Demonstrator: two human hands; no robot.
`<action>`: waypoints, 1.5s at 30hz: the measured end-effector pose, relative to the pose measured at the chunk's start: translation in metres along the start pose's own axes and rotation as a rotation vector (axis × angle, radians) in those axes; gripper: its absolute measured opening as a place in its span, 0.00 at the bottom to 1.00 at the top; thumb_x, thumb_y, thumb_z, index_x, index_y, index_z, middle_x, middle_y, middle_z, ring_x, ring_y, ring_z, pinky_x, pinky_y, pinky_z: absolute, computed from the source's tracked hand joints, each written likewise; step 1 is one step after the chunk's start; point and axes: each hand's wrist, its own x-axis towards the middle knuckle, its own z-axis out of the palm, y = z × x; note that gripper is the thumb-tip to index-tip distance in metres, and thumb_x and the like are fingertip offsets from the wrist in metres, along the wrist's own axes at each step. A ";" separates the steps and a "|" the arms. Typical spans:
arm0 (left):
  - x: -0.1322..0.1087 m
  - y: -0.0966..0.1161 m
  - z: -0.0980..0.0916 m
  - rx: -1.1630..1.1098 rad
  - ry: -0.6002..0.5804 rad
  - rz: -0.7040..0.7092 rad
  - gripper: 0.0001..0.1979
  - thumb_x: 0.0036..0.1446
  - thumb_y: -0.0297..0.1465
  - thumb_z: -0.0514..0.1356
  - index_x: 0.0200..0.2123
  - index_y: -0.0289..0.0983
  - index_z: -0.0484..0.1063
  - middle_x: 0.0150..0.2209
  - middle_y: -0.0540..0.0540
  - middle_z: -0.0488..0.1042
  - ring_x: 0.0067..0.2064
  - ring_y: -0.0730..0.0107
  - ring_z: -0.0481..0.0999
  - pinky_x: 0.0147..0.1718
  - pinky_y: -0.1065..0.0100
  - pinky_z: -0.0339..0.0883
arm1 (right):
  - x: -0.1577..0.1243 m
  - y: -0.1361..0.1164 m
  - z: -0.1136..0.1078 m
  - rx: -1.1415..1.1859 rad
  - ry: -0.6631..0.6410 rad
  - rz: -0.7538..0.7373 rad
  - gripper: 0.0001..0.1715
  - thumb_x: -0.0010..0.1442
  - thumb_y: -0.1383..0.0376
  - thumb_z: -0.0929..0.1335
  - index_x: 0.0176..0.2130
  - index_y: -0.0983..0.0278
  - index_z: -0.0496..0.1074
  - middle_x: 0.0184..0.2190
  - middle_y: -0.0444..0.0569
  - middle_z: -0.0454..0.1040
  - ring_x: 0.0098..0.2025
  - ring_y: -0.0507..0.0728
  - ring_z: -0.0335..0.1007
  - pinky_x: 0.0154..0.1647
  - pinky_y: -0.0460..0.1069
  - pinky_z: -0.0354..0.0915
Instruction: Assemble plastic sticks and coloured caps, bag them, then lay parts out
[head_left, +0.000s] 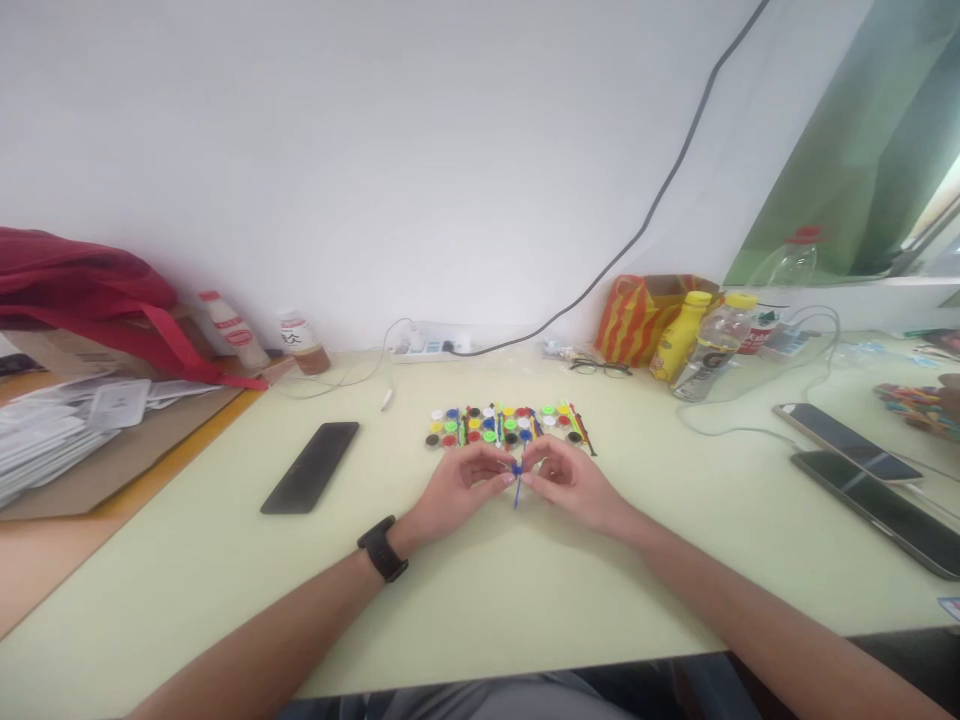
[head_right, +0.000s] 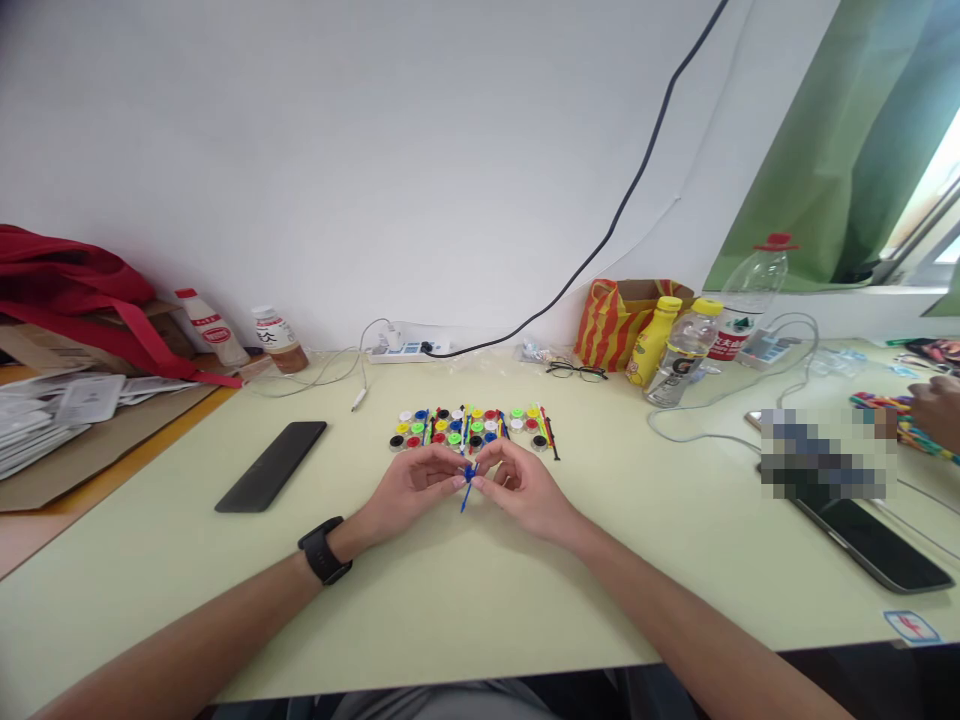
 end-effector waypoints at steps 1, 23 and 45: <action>0.000 0.000 0.000 0.001 0.002 0.001 0.12 0.60 0.35 0.71 0.44 0.36 0.79 0.45 0.40 0.81 0.47 0.60 0.82 0.51 0.59 0.77 | -0.001 -0.001 0.000 -0.015 0.013 -0.007 0.16 0.65 0.54 0.72 0.49 0.58 0.71 0.42 0.47 0.74 0.30 0.51 0.67 0.31 0.49 0.65; 0.000 0.000 -0.001 0.002 0.002 -0.004 0.12 0.60 0.35 0.72 0.44 0.36 0.79 0.44 0.42 0.81 0.46 0.61 0.82 0.50 0.59 0.77 | 0.000 -0.006 -0.001 0.106 -0.056 0.033 0.20 0.63 0.50 0.74 0.40 0.60 0.68 0.37 0.43 0.70 0.28 0.50 0.64 0.30 0.48 0.63; -0.001 0.001 0.000 0.009 0.012 -0.002 0.13 0.60 0.36 0.71 0.44 0.36 0.79 0.44 0.41 0.81 0.46 0.61 0.82 0.50 0.59 0.77 | 0.001 -0.002 -0.006 -0.063 0.028 -0.026 0.26 0.65 0.45 0.70 0.29 0.61 0.66 0.26 0.43 0.66 0.28 0.53 0.62 0.30 0.49 0.61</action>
